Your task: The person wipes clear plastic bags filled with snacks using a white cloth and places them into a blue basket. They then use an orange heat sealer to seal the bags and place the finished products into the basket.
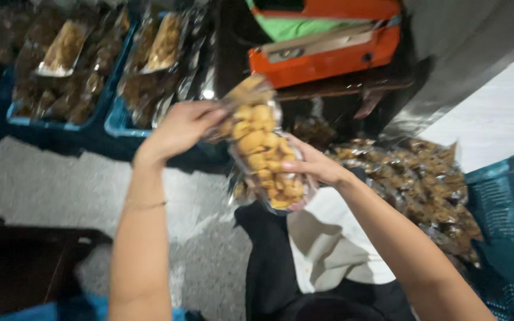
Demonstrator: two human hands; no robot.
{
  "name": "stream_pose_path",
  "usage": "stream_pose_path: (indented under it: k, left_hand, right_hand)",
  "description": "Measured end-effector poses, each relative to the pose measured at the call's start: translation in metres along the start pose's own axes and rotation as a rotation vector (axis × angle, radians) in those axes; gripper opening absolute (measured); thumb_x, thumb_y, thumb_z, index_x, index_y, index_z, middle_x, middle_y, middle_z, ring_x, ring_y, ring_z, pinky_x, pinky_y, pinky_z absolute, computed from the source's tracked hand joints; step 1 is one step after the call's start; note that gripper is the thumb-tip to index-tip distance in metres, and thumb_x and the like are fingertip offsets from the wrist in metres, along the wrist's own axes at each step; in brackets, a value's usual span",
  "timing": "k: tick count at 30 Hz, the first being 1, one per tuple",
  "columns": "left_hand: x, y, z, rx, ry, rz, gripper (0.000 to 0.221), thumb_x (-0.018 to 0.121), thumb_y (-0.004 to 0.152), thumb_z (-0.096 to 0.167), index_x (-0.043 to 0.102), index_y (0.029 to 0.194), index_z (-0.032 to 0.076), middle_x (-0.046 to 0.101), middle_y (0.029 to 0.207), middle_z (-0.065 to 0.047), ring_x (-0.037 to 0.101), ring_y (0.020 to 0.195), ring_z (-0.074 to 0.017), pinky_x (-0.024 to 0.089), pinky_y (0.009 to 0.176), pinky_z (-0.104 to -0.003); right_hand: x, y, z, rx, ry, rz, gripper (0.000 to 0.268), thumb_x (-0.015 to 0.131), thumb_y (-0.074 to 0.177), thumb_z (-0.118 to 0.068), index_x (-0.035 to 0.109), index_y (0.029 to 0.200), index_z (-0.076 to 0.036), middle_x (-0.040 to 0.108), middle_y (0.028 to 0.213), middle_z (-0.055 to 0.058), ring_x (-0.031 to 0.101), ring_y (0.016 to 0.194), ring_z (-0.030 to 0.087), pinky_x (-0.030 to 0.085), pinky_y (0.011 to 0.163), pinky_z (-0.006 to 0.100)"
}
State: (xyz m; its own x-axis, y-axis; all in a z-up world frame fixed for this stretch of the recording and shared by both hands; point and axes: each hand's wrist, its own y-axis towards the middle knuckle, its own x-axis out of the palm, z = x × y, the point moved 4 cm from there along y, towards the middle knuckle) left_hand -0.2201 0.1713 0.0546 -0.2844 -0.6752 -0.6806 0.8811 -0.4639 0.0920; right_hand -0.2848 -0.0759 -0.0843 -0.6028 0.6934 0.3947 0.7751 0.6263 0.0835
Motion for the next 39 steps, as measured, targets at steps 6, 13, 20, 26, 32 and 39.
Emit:
stream_pose_path:
  k: [6,13,20,26,32,39]
  left_hand:
    - [0.041,0.127,0.057,0.316,0.383,0.233,0.019,0.063,0.1,0.018,0.074,0.101,0.003,0.073,0.091,-0.022,0.07,0.084,-0.0391,0.054,0.068,-0.045]
    - [0.028,0.256,0.082,0.562,0.71,0.757,0.016,0.059,0.104,0.017,0.07,0.101,0.006,0.075,0.092,-0.014,0.072,0.085,-0.0375,0.058,0.069,-0.049]
    - [0.015,0.312,0.036,0.353,0.85,0.725,0.022,0.059,0.101,0.027,0.068,0.094,0.008,0.074,0.085,-0.014,0.07,0.086,-0.0375,0.053,0.071,-0.053]
    - [0.026,0.309,0.022,0.177,0.729,0.531,0.029,0.051,0.109,0.029,0.066,0.099,0.006,0.073,0.083,-0.019,0.072,0.079,-0.0396,0.057,0.07,-0.051]
    - [0.039,0.299,0.017,0.132,0.684,0.479,0.032,0.047,0.109,0.031,0.065,0.107,0.005,0.073,0.085,-0.022,0.072,0.078,-0.0407,0.058,0.067,-0.05]
    - [0.045,0.289,0.007,0.013,0.586,0.45,0.035,0.043,0.11,0.033,0.066,0.112,0.007,0.073,0.092,-0.021,0.072,0.084,-0.041,0.058,0.069,-0.05]
  right_hand:
    - [-0.042,-0.048,-0.068,-0.077,-0.035,0.365,0.078,0.062,0.095,-0.035,0.029,0.16,-0.007,0.051,0.15,0.014,0.056,0.131,0.022,0.048,0.106,0.038]
    - [-0.097,-0.024,-0.085,0.134,0.417,0.434,0.056,0.051,0.1,-0.04,0.057,0.137,0.002,0.072,0.121,0.016,0.074,0.099,0.026,0.062,0.085,0.042]
    - [-0.102,0.004,-0.089,0.12,0.424,0.54,0.043,0.051,0.103,-0.034,0.059,0.13,-0.001,0.072,0.118,0.015,0.074,0.098,0.023,0.064,0.084,0.042]
    - [-0.086,0.015,-0.107,0.089,0.472,0.468,0.047,0.05,0.104,-0.034,0.056,0.134,0.001,0.072,0.121,0.017,0.074,0.104,0.024,0.063,0.088,0.042]
    - [-0.085,0.016,-0.113,0.132,0.417,0.516,0.05,0.052,0.102,-0.037,0.056,0.135,-0.001,0.071,0.121,0.016,0.074,0.102,0.024,0.063,0.085,0.042]
    - [-0.083,0.017,-0.117,0.116,0.415,0.513,0.051,0.053,0.101,-0.037,0.053,0.136,0.001,0.071,0.121,0.016,0.075,0.102,0.024,0.064,0.085,0.043]
